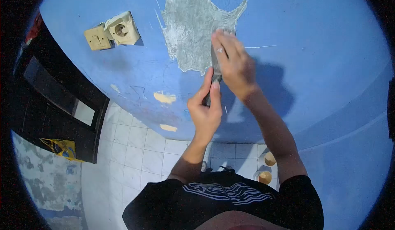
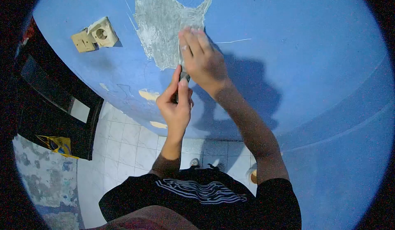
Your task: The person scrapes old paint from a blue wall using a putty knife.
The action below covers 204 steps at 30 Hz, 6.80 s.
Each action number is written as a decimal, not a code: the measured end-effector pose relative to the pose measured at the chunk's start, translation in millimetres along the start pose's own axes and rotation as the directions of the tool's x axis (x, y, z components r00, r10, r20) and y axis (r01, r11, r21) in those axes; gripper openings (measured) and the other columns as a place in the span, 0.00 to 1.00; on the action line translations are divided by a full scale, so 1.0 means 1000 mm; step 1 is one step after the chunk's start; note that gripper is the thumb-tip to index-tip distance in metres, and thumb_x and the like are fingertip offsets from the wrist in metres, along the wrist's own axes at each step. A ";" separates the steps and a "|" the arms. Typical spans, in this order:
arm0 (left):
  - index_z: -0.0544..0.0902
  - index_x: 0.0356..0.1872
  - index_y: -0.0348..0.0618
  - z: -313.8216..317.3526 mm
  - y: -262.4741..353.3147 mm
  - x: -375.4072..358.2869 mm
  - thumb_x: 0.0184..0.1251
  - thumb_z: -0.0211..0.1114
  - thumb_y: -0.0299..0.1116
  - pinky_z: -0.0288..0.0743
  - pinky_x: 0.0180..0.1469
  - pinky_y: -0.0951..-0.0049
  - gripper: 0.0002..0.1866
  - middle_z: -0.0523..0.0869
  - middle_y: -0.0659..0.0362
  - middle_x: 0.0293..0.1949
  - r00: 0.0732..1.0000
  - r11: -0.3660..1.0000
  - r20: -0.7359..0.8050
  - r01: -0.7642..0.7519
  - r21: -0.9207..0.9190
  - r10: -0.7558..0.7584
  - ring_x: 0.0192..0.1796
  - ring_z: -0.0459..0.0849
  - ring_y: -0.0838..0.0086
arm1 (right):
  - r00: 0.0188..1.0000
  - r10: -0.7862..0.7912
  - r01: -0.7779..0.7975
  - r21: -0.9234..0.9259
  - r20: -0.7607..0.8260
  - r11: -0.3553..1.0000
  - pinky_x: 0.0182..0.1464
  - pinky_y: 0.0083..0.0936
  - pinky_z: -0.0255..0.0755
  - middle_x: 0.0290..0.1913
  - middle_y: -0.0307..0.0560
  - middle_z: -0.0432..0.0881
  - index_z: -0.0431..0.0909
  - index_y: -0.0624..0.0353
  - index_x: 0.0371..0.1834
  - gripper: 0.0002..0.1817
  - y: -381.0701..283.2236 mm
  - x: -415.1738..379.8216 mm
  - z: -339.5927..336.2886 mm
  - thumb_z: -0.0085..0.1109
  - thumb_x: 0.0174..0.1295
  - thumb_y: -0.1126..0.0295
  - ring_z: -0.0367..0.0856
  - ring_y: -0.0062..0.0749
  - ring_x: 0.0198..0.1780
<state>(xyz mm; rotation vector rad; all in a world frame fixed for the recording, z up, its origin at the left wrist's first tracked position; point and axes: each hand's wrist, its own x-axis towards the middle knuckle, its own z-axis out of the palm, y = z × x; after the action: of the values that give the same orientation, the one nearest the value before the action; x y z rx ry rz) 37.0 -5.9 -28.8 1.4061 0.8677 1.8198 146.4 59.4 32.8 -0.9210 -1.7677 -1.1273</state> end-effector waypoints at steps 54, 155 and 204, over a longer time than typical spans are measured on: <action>0.77 0.66 0.39 0.017 0.016 0.010 0.76 0.59 0.30 0.60 0.22 0.85 0.20 0.76 0.68 0.22 0.998 0.998 0.008 -0.062 -0.026 0.062 0.20 0.68 0.89 | 1.000 0.005 -0.006 0.075 0.010 0.997 0.65 0.34 0.75 0.60 0.52 0.80 0.80 0.65 0.57 0.23 0.010 0.020 -0.018 0.57 0.57 0.73 0.79 0.46 0.63; 0.85 0.31 0.25 -0.116 0.052 0.106 0.69 0.56 0.33 0.70 0.36 0.78 0.17 0.84 0.52 0.26 0.896 0.881 -0.029 -0.442 -0.170 0.444 0.29 0.80 0.73 | 0.908 -0.385 0.414 0.214 -0.164 0.885 0.32 0.28 0.68 0.18 0.39 0.74 0.71 0.52 0.14 0.21 -0.036 0.100 0.053 0.65 0.61 0.56 0.74 0.34 0.23; 0.69 0.12 0.38 -0.104 0.080 0.078 0.66 0.61 0.23 0.55 0.23 0.79 0.20 0.72 0.63 0.13 0.879 0.868 0.028 -0.465 -0.174 0.476 0.18 0.64 0.83 | 0.879 -0.380 0.460 0.305 -0.287 0.834 0.27 0.28 0.63 0.16 0.37 0.66 0.66 0.53 0.13 0.24 -0.031 0.109 0.033 0.71 0.57 0.60 0.68 0.31 0.20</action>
<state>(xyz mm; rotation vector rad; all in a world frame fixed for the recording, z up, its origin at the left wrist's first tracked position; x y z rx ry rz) -88.0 3.0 57.9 1.6648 0.3377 2.1243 68.3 95.5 112.9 -0.1709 -1.9599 -1.0620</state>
